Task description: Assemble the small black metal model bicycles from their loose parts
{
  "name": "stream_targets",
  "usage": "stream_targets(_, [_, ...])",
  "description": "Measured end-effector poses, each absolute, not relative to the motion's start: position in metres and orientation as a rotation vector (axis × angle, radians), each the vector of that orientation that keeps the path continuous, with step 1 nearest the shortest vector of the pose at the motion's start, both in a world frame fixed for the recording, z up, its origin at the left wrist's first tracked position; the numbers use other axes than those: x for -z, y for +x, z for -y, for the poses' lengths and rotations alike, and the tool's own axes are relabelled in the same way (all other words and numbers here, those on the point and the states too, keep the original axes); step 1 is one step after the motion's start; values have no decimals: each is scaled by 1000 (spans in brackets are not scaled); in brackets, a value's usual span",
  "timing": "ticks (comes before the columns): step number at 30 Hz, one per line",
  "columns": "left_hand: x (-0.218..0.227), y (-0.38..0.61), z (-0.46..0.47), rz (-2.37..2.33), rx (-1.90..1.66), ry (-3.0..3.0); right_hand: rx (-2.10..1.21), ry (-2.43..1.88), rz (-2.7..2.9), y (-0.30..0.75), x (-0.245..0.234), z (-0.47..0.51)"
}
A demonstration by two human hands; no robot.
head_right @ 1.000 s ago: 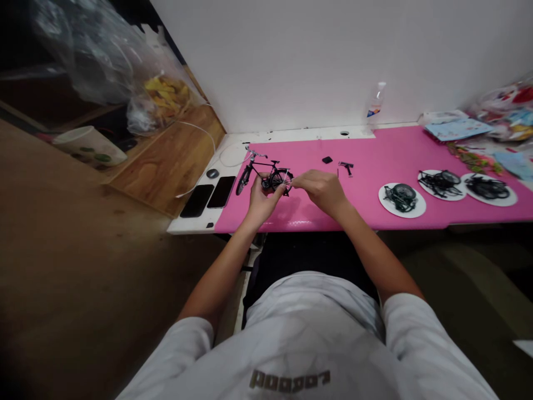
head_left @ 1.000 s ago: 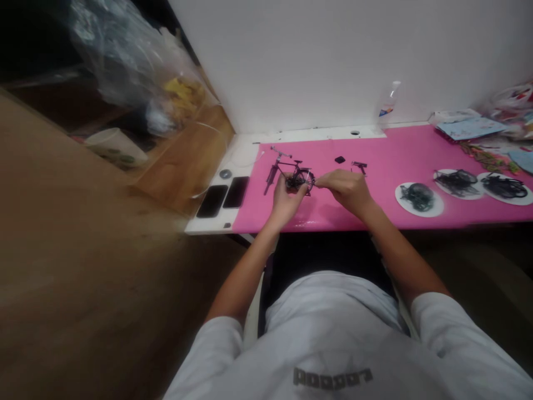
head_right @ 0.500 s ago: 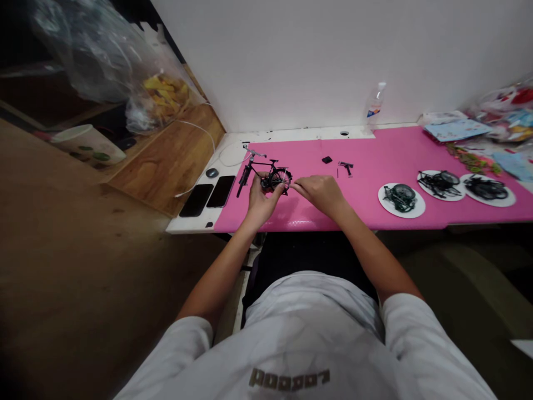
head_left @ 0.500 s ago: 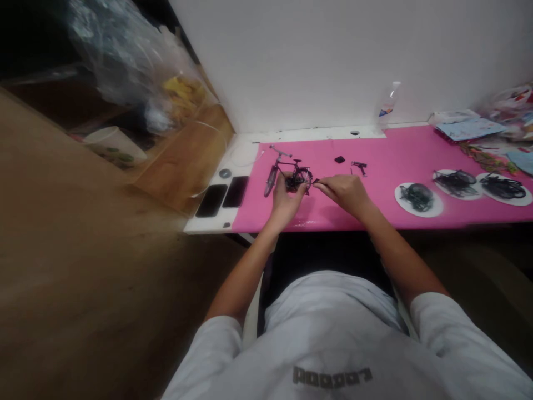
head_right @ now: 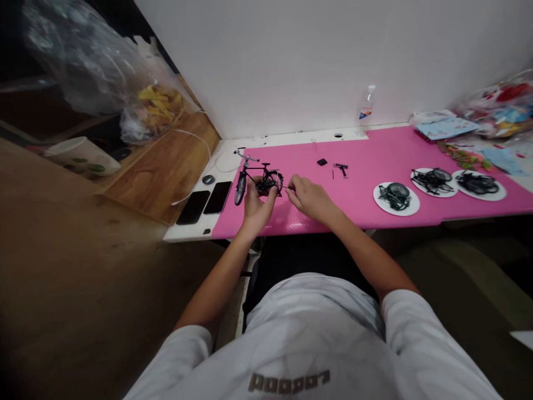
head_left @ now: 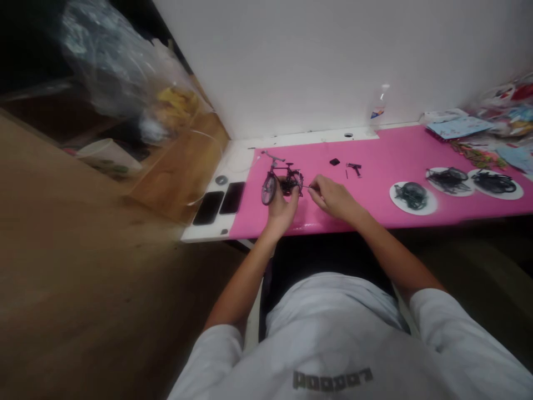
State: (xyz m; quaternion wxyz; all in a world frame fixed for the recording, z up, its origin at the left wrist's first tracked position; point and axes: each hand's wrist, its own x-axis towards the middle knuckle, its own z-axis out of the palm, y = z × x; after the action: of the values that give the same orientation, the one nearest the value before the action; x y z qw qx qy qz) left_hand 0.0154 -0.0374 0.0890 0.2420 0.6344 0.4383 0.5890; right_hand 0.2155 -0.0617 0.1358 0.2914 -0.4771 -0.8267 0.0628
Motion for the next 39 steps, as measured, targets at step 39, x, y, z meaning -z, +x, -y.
stream_targets(39, [-86, 15, 34, -1177, -1622, 1672, -28, -1233, 2263, 218, -139, 58])
